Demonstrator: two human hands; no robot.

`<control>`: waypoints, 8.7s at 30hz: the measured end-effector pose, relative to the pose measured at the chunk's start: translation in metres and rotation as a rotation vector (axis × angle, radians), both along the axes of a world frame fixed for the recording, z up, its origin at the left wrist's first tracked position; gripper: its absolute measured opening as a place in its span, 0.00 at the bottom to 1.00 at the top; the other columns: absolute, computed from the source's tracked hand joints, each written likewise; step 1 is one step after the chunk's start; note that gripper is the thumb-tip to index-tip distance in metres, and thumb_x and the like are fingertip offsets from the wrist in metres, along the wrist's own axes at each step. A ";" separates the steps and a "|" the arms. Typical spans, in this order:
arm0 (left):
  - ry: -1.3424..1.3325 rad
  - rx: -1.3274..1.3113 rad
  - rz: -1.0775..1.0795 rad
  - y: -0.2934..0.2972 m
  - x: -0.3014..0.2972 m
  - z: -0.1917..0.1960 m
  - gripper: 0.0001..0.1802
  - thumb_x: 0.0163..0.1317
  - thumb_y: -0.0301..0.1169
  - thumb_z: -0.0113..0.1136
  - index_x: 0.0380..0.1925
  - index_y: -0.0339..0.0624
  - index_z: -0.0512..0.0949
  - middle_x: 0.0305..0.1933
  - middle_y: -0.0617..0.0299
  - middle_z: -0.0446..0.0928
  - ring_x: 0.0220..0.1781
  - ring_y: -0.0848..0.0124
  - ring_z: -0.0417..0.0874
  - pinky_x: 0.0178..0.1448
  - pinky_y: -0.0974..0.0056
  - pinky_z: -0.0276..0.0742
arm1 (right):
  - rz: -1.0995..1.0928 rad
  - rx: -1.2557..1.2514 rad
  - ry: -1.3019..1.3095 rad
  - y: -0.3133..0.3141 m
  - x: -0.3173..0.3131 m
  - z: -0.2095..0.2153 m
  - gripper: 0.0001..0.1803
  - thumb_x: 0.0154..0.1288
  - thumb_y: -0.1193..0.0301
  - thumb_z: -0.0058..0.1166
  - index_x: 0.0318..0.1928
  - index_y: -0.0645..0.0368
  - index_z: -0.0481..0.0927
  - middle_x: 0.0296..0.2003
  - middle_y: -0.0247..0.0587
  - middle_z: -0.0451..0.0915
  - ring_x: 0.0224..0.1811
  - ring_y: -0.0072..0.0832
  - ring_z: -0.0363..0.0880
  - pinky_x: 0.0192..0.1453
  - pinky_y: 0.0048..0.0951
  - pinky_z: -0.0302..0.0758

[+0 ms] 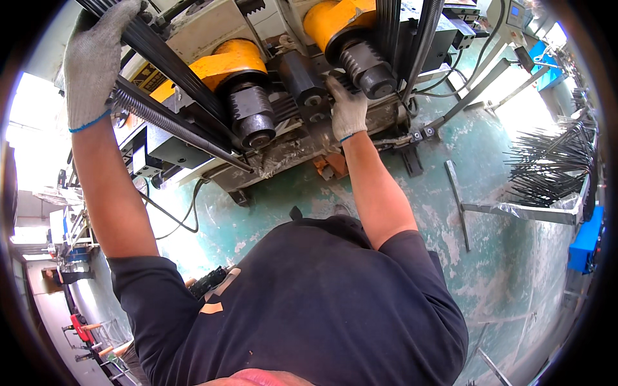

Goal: The person repeatedly picks up bundles of long metal rods from a rack, feeds them into a bending machine, and collects the bent rods. The process is repeated continuously throughout the clip.

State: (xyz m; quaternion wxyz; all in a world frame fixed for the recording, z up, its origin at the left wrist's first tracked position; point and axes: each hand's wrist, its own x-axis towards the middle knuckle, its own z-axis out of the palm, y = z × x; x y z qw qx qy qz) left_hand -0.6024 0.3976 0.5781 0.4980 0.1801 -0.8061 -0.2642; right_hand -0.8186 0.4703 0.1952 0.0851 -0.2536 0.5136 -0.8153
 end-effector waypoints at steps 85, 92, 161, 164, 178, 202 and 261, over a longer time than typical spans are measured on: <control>0.508 0.329 0.834 0.415 0.281 -0.112 0.16 0.61 0.19 0.69 0.49 0.35 0.81 0.40 0.57 0.86 0.43 0.67 0.89 0.49 0.61 0.87 | 0.541 0.296 -0.064 0.212 0.153 0.042 0.19 0.77 0.62 0.59 0.44 0.72 0.81 0.39 0.46 0.84 0.39 0.32 0.82 0.47 0.33 0.81; 0.999 0.203 1.235 0.613 0.293 -0.183 0.12 0.66 0.18 0.64 0.48 0.36 0.77 0.37 0.55 0.84 0.41 0.65 0.88 0.48 0.61 0.85 | 1.183 0.199 0.040 0.210 0.253 0.037 0.18 0.77 0.68 0.59 0.53 0.75 0.81 0.42 0.53 0.86 0.42 0.37 0.87 0.44 0.39 0.87; 0.732 0.414 1.874 0.530 0.830 -0.304 0.11 0.70 0.21 0.62 0.50 0.36 0.78 0.43 0.58 0.83 0.44 0.70 0.84 0.52 0.65 0.82 | 1.094 0.432 1.898 0.123 0.960 0.033 0.59 0.54 0.37 0.71 0.70 0.73 0.66 0.57 0.61 0.78 0.62 0.49 0.76 0.67 0.46 0.73; 0.587 0.451 1.959 0.506 0.839 -0.324 0.11 0.67 0.22 0.65 0.48 0.38 0.80 0.42 0.62 0.82 0.45 0.74 0.82 0.52 0.67 0.80 | 1.358 0.257 1.873 0.126 0.957 0.028 0.30 0.63 0.50 0.69 0.45 0.68 0.84 0.41 0.58 0.86 0.46 0.50 0.87 0.53 0.43 0.83; 0.561 0.546 1.566 0.517 0.752 -0.346 0.07 0.71 0.21 0.61 0.47 0.35 0.80 0.39 0.63 0.83 0.42 0.78 0.80 0.50 0.71 0.77 | 1.763 0.559 1.894 0.114 0.975 0.069 0.18 0.58 0.60 0.64 0.38 0.64 0.90 0.32 0.54 0.88 0.36 0.38 0.88 0.49 0.39 0.82; 1.795 1.267 0.191 0.363 0.826 -0.392 0.23 0.77 0.40 0.53 0.53 0.26 0.74 0.51 0.39 0.79 0.55 0.46 0.82 0.70 0.39 0.75 | 0.869 1.215 1.595 0.373 0.485 0.105 0.22 0.55 0.57 0.75 0.37 0.57 0.78 0.29 0.51 0.83 0.35 0.52 0.84 0.40 0.48 0.78; 0.881 1.492 -0.013 -0.190 0.303 -0.382 0.22 0.83 0.38 0.43 0.53 0.28 0.78 0.56 0.42 0.80 0.63 0.49 0.79 0.77 0.46 0.72 | -0.039 0.043 -0.611 -0.038 0.005 -0.036 0.14 0.78 0.66 0.45 0.53 0.55 0.82 0.47 0.39 0.85 0.49 0.35 0.83 0.56 0.39 0.80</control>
